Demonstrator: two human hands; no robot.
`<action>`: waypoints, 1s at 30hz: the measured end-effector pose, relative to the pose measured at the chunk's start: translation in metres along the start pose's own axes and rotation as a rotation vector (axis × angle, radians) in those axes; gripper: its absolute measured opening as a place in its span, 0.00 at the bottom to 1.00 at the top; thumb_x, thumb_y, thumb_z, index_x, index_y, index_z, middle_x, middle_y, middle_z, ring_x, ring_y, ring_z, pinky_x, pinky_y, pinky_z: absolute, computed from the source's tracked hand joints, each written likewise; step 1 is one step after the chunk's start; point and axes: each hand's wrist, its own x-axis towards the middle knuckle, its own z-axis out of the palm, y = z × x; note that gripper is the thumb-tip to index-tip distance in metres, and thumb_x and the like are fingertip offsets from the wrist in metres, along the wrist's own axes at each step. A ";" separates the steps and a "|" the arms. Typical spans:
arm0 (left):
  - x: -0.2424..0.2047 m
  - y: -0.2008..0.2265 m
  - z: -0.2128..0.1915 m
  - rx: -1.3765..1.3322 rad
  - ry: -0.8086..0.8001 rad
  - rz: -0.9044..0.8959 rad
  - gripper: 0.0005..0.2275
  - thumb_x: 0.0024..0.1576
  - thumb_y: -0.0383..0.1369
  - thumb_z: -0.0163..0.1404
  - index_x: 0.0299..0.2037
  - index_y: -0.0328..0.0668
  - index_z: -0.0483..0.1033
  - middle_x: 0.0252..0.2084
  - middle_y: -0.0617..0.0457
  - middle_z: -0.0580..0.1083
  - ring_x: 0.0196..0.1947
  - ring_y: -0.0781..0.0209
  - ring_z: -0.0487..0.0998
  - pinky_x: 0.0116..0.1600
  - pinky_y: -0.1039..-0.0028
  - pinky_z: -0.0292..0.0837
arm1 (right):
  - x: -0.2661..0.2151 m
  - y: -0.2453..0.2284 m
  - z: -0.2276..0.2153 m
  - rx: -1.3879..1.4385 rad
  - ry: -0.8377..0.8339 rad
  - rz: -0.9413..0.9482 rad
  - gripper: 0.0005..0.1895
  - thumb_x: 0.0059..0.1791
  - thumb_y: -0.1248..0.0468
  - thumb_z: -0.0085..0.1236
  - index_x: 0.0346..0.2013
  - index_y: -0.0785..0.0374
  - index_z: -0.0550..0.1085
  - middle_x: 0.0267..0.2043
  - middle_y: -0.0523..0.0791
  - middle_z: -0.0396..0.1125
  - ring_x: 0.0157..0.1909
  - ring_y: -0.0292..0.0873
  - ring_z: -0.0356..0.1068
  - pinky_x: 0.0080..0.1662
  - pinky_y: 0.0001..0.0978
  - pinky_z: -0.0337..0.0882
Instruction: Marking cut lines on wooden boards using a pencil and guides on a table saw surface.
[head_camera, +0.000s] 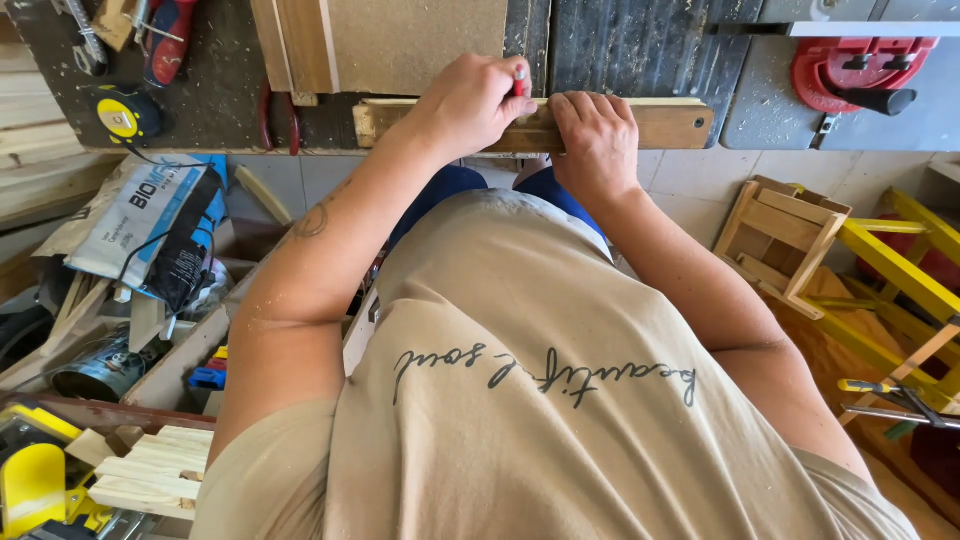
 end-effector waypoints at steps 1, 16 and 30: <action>0.003 -0.001 0.005 0.001 0.000 0.000 0.09 0.65 0.29 0.61 0.36 0.38 0.75 0.30 0.46 0.80 0.27 0.51 0.80 0.33 0.62 0.75 | -0.001 0.000 0.000 0.000 0.001 0.000 0.23 0.39 0.65 0.66 0.49 0.57 0.76 0.45 0.42 0.74 0.44 0.48 0.74 0.50 0.39 0.71; 0.007 -0.017 0.019 0.160 -0.072 0.078 0.07 0.63 0.31 0.62 0.37 0.41 0.76 0.32 0.50 0.81 0.33 0.48 0.81 0.31 0.56 0.75 | -0.001 0.000 0.000 0.013 -0.014 0.015 0.22 0.40 0.64 0.66 0.50 0.57 0.77 0.46 0.43 0.75 0.44 0.49 0.74 0.51 0.41 0.71; 0.003 -0.022 0.032 -0.080 0.090 0.188 0.06 0.61 0.25 0.63 0.35 0.41 0.78 0.30 0.51 0.78 0.31 0.53 0.77 0.37 0.64 0.72 | 0.000 0.000 -0.001 -0.014 -0.036 0.007 0.25 0.38 0.64 0.69 0.50 0.56 0.77 0.46 0.41 0.75 0.46 0.48 0.75 0.50 0.39 0.71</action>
